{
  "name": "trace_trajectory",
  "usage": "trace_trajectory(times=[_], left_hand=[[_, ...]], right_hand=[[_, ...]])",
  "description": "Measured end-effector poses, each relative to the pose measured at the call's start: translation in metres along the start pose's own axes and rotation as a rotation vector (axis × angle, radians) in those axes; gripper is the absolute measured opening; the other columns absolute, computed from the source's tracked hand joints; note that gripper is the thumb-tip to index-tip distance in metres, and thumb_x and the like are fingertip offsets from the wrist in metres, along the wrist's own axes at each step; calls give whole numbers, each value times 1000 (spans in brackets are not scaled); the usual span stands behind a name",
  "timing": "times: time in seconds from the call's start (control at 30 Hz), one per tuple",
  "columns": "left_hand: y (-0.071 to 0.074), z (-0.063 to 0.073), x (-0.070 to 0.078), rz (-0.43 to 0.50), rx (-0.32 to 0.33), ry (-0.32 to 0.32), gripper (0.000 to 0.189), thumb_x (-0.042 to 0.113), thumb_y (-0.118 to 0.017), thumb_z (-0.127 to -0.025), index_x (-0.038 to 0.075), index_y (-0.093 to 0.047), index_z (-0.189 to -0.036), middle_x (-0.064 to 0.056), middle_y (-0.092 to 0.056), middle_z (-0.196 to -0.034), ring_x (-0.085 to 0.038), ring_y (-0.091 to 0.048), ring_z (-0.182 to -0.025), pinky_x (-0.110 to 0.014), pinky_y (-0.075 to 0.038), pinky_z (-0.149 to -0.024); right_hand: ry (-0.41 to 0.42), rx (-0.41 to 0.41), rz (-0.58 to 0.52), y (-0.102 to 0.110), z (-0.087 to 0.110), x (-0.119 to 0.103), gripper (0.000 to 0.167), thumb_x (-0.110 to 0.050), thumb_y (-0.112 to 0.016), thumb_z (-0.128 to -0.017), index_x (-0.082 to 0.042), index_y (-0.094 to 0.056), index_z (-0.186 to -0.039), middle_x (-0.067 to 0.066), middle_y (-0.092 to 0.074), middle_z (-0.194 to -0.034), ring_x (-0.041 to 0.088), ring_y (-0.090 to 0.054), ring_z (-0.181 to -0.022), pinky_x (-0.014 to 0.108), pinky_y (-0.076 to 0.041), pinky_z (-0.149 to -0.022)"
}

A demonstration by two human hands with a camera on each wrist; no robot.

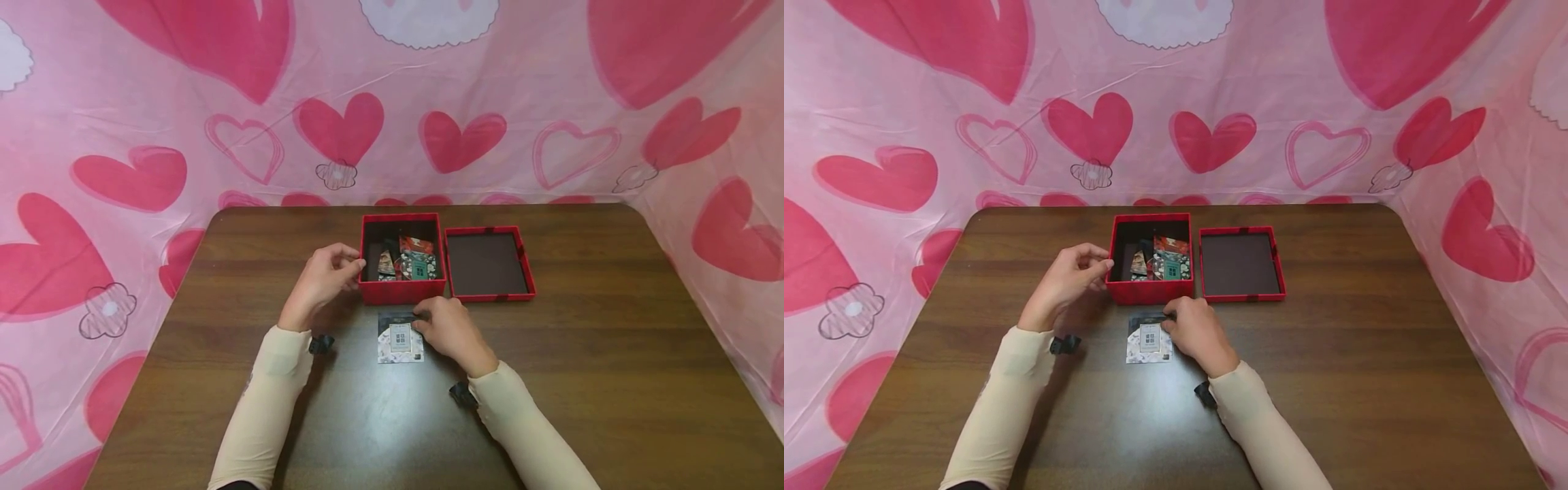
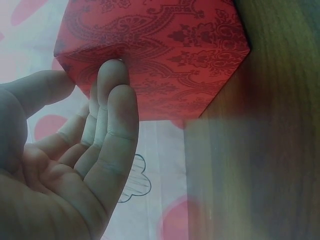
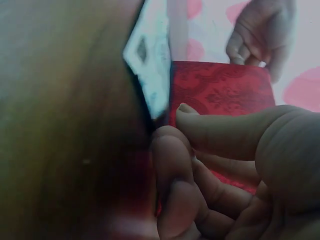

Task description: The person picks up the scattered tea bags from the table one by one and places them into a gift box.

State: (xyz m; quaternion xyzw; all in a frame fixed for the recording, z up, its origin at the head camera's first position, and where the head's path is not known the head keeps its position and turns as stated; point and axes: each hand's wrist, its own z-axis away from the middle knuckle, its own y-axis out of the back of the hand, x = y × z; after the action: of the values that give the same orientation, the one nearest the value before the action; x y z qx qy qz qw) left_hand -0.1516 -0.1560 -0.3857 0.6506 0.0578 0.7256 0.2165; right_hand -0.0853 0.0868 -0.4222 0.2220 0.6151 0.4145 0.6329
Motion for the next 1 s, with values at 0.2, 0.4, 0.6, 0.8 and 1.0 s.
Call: trace_trajectory(times=[0.2, 0.4, 0.6, 0.8, 1.0], left_hand=[[0, 0, 1, -2, -7, 12, 28, 19, -71, -95, 4, -64, -118, -16, -71, -95, -44, -69, -81, -54, -58, -77], [1, 0, 0, -5, -8, 11, 28, 18, -71, -96, 3, -64, -119, -21, -70, -98, -43, -69, -81, -54, -58, -77], [1, 0, 0, -4, -11, 12, 28, 19, -71, -95, 3, -64, -118, -23, -70, -99, -43, -70, -80, -54, -58, -77], [0, 0, -1, 2, -1, 5, 25, 16, -71, -95, 3, -64, -116, -17, -70, -89, -45, -69, -79, -56, -58, -76], [0, 0, 0, 8, 3, -16, 23, 13, -70, -95, 1, -64, -114, -16, -69, -84, -47, -69, -78, -58, -57, -75]], right_hand=[[-43, 1, 51, -5, -1, 1, 26, -16, -81, -86, -9, -76, -111, 6, -73, -104, 18, -62, -80, 43, -56, -75], [-72, -45, 63, -7, -2, 0, 23, -17, -80, -86, -13, -72, -106, -1, -65, -83, 18, -55, -67, 35, -48, -60], [-48, -51, 46, -10, 0, 6, 13, -15, -78, -86, -18, -67, -90, -6, -57, -68, 16, -52, -62, 34, -44, -57], [-1, -52, -34, -9, 2, 10, 12, -11, -74, -87, -18, -66, -83, -7, -57, -65, 13, -53, -60, 33, -43, -56], [55, -64, -132, -6, 5, 10, 19, -5, -73, -86, -18, -64, -76, -7, -57, -68, 12, -53, -63, 34, -45, -61]])
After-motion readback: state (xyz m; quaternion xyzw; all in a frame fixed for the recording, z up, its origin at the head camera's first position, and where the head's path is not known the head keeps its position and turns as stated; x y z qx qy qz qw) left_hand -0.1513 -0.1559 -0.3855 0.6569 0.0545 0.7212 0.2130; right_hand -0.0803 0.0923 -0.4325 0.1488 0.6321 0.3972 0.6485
